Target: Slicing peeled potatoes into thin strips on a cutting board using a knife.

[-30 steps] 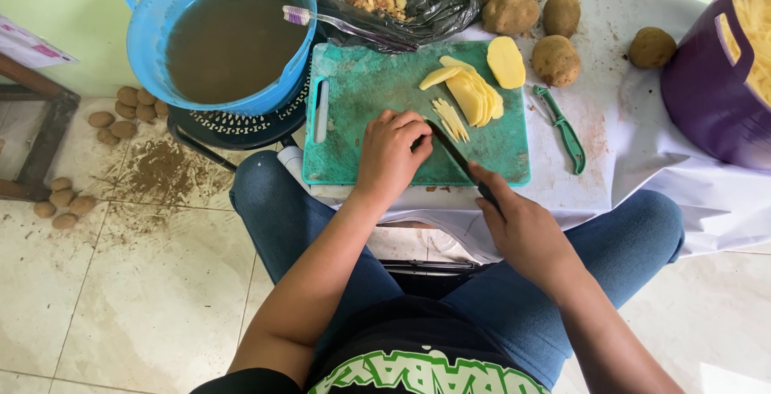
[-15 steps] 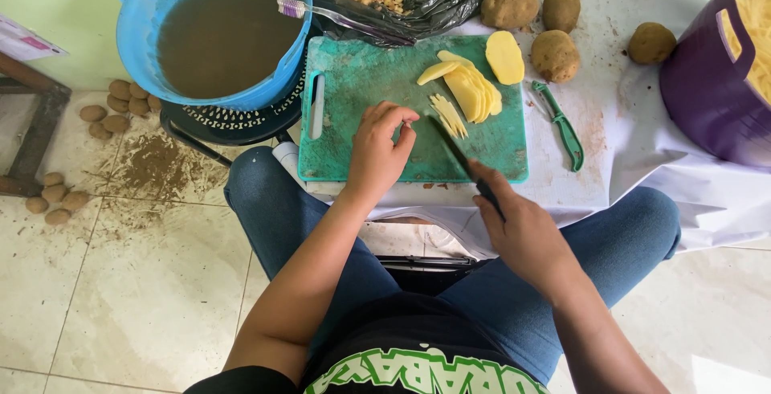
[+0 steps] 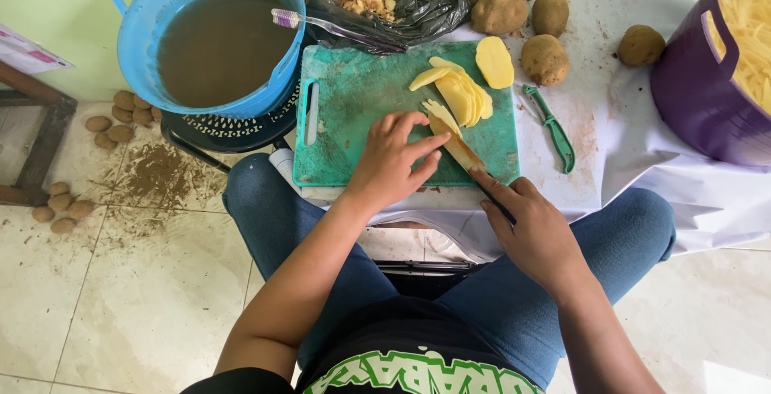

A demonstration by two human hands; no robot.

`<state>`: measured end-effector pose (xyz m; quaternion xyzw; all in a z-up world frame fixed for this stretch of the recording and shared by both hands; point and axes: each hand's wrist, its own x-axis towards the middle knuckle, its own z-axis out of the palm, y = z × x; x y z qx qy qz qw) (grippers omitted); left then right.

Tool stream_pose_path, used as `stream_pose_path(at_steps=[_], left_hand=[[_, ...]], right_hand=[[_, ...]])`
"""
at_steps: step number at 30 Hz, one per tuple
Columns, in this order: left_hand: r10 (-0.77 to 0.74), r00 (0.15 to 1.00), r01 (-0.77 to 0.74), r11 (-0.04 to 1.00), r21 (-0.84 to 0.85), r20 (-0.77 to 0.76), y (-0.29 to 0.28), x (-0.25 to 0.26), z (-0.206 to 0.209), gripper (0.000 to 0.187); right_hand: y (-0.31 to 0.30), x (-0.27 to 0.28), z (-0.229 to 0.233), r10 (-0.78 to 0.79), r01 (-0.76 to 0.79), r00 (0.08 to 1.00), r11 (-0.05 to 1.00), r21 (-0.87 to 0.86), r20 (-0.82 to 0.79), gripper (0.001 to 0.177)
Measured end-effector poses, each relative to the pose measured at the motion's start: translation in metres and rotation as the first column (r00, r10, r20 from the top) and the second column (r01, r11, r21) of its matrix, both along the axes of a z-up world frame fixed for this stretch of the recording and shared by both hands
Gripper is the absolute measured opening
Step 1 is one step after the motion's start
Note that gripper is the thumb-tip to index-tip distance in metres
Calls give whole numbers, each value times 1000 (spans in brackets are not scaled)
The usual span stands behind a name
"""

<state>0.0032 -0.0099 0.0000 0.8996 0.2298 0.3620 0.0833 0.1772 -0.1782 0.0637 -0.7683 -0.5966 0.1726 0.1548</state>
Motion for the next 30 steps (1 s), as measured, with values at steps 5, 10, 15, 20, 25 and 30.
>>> stream_pose_path(at_steps=[5,10,15,20,25,30], left_hand=[[71,984,-85,993,-81,-161,4,4,-4,33],[139,973,-155,985,-78,-185,5,8,-6,33],[114,987,-126,986,-105,-113,3,8,8,31],[100,995,-104,983,-149,-30,12,8,6,28],[127,991,-120,982,-143,38,28,7,16,23],[178,979,-180,984,-4,-96,69,24,12,25]], right_hand=[[-4,2,-2,3,-4,1000,999,-34,-22,49],[-16,4,10,-6,5,1000,999,-42,-20,47],[-43,23,33,-70,52,990,988,-147,-119,53],[-59,38,42,-201,176,943,978,-114,-265,48],[-55,35,35,-224,182,908,972,-147,-353,52],[-47,29,20,-188,152,856,982,-113,-482,56]])
